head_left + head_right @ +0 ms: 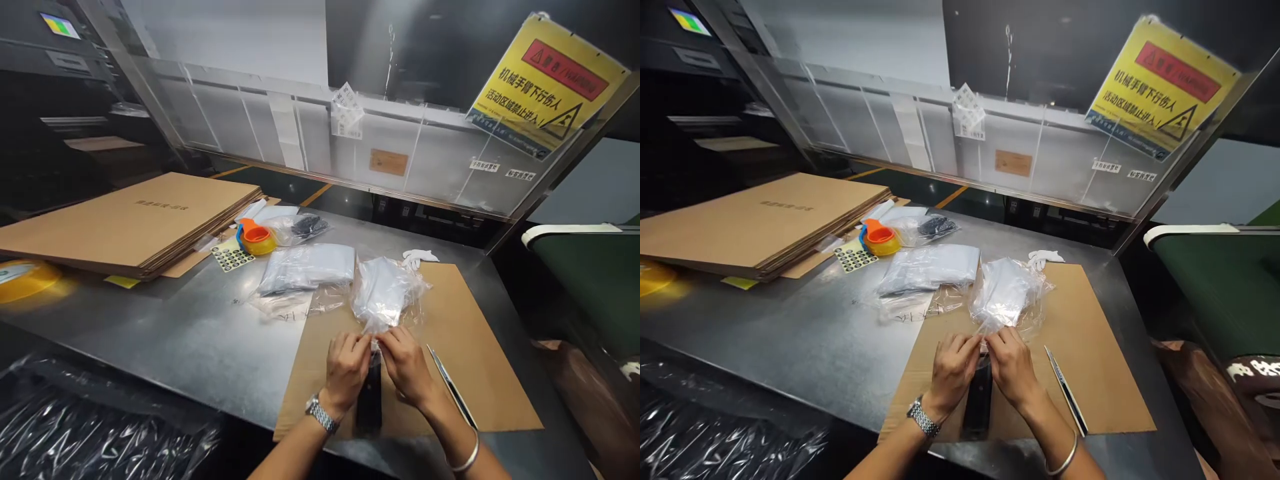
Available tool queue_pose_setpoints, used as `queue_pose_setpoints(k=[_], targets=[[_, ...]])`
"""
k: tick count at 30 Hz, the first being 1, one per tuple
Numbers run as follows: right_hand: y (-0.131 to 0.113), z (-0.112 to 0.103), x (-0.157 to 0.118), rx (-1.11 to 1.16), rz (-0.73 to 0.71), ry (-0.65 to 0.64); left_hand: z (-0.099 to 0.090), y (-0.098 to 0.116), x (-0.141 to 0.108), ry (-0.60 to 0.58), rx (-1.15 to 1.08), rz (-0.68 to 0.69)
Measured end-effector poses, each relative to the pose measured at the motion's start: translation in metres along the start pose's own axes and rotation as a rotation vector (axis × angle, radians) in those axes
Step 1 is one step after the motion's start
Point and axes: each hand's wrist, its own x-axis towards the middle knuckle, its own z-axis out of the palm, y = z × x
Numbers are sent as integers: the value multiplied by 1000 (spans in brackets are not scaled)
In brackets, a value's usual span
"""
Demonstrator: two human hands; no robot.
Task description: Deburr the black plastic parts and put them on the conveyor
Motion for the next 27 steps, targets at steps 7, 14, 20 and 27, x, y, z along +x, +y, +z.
queue_pose_setpoints(k=[7, 14, 20, 27], targets=[[-3, 15, -47, -78, 227, 20, -48, -42, -25, 173, 274, 16], [-8, 59, -101, -249, 384, -120, -56, -60, -62, 122, 348, -21], [-1, 62, -105, -206, 447, -139, -40, -58, -74, 37, 298, -137], [-8, 42, -118, 185, 366, -266, -42, -53, -69, -135, 87, -261]])
